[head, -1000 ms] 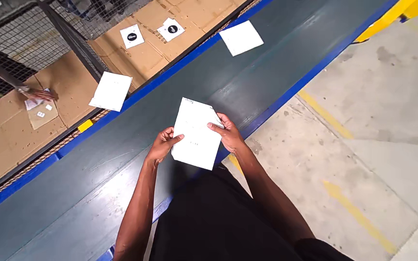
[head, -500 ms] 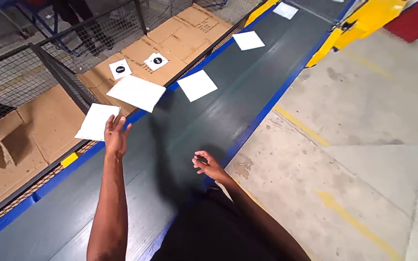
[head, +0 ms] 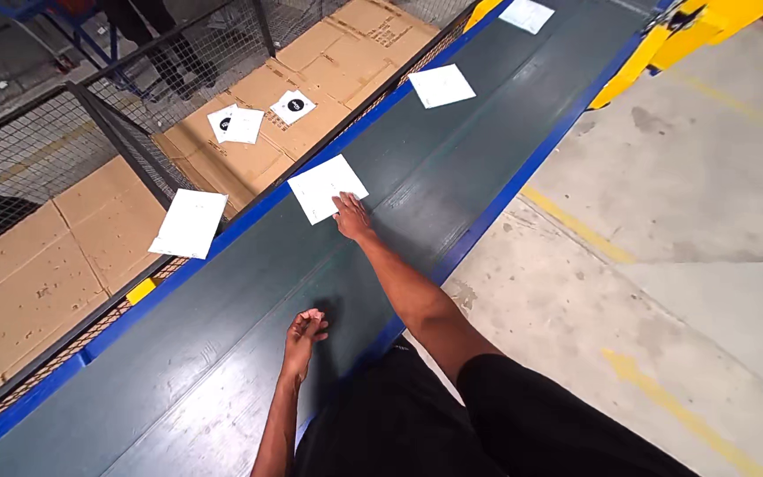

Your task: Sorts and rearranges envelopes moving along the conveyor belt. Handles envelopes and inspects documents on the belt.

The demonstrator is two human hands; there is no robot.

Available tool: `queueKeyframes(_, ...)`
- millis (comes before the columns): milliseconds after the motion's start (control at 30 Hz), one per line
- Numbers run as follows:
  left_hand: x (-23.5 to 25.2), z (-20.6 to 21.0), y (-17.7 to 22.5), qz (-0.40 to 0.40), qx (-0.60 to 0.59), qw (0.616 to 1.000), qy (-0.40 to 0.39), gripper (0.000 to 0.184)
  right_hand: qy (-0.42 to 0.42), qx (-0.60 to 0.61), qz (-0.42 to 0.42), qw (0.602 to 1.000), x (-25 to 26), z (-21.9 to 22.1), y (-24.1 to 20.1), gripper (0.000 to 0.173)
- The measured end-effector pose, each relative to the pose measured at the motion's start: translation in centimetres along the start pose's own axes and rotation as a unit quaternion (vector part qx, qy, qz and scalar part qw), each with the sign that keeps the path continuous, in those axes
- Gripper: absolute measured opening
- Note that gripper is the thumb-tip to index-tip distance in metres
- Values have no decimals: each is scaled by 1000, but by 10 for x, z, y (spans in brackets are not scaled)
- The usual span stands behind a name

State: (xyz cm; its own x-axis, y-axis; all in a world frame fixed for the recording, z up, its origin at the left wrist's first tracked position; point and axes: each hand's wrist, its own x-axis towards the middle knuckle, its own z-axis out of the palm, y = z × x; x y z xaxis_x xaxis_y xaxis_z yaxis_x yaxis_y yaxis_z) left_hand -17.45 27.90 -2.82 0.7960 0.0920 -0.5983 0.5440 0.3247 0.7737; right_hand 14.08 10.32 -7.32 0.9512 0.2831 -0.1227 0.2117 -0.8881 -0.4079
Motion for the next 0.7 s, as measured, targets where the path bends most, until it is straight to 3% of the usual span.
queueKeyframes(133, 4, -26, -3, -9, -55, 997, 57, 32, 49, -52, -127, 989, -47, 31, -22, 29)
queueKeyframes(200, 12, -35, 3, -20, -90, 993, 77, 44, 28, -34, -186, 981, -93, 38, -40, 29)
queueKeyframes(300, 18, -50, 19, -28, -103, 989, 105, 55, -48, 94, -243, 964, -185, 37, -74, 27)
queueKeyframes(433, 9, -74, 27, -2, -20, 998, 62, 26, -154, 291, -303, 894, -271, 30, -74, 23)
queueKeyframes(500, 2, -92, 33, -16, 28, 999, -17, 24, -198, 348, -285, 871, -275, 18, -64, 21)
queueKeyframes(567, -5, -110, 53, -29, 79, 995, -56, 24, -186, 350, -236, 887, -268, 2, -53, 23)
queueKeyframes(700, -18, -141, 110, 11, 126, 992, -19, 22, -98, 348, -142, 922, -244, -16, -35, 25)
